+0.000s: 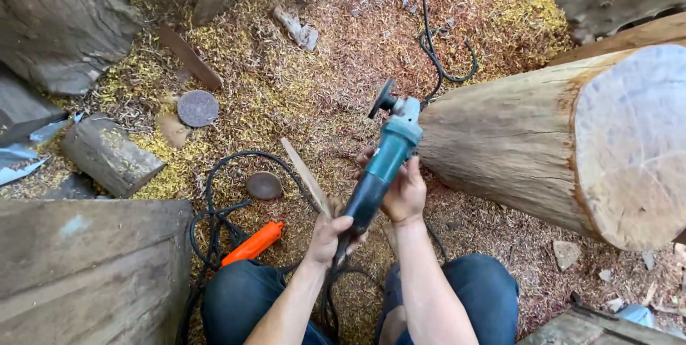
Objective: The person is using an angle grinder with a sanding disc to sand a hexagonal piece of wood and then mixes a substance in a small container.
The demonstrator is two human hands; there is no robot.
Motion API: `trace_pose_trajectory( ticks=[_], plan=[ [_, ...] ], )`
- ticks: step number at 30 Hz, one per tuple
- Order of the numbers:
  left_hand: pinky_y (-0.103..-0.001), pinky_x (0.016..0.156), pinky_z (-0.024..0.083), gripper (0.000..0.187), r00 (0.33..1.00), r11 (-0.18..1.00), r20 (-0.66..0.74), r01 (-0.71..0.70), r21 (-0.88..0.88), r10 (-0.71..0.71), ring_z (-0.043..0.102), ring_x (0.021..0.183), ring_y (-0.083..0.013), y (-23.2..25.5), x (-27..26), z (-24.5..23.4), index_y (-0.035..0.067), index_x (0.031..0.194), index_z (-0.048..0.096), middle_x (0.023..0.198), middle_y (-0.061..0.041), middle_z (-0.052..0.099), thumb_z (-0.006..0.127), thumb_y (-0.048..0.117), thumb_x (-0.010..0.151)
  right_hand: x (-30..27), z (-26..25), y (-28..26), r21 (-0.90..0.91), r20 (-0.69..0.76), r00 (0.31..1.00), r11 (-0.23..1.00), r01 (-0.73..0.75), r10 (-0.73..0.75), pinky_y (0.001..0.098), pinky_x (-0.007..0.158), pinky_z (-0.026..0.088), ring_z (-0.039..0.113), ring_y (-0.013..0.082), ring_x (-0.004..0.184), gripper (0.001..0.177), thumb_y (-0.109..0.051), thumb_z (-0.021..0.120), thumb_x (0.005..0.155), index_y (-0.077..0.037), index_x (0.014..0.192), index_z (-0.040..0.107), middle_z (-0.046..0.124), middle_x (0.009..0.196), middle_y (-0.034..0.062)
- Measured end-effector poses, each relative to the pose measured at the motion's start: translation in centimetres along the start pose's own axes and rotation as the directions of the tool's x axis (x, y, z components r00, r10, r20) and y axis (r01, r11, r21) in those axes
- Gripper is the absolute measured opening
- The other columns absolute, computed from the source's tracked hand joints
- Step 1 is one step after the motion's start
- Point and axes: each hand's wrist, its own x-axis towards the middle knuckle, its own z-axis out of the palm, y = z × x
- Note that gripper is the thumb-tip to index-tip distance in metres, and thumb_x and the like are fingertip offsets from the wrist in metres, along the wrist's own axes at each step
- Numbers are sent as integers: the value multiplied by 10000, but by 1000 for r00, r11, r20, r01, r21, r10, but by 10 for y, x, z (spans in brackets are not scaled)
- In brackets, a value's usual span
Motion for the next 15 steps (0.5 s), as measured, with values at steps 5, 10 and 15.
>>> trace_pose_trajectory(
  ticks=[5,10,15],
  plan=[
    [-250,395,472,456,999,999,21,44,-26,-44,636,568,-166,-7,-11,-5,131,1040,439,792,-104,620,776,308,789,6,-7,4,-43,-129,990,997,-63,57,519,917,560,681,363,1033,808,-674,368,1017,36,1385,488,676,1156,236],
    [-272,408,468,552,999,995,31,6,95,-9,602,539,-162,-15,-21,4,74,1125,458,792,-110,607,786,350,778,4,15,-1,-170,-307,952,985,-35,-19,480,757,595,716,312,836,767,-702,407,983,-3,1233,603,712,961,183],
    [-300,438,488,783,995,972,94,-64,227,44,595,541,-178,-21,-16,22,-13,1278,503,830,-123,631,792,410,686,-3,23,-36,37,-262,964,999,-33,41,438,808,589,707,259,864,834,-826,453,944,-61,1208,652,721,975,119]
  ],
)
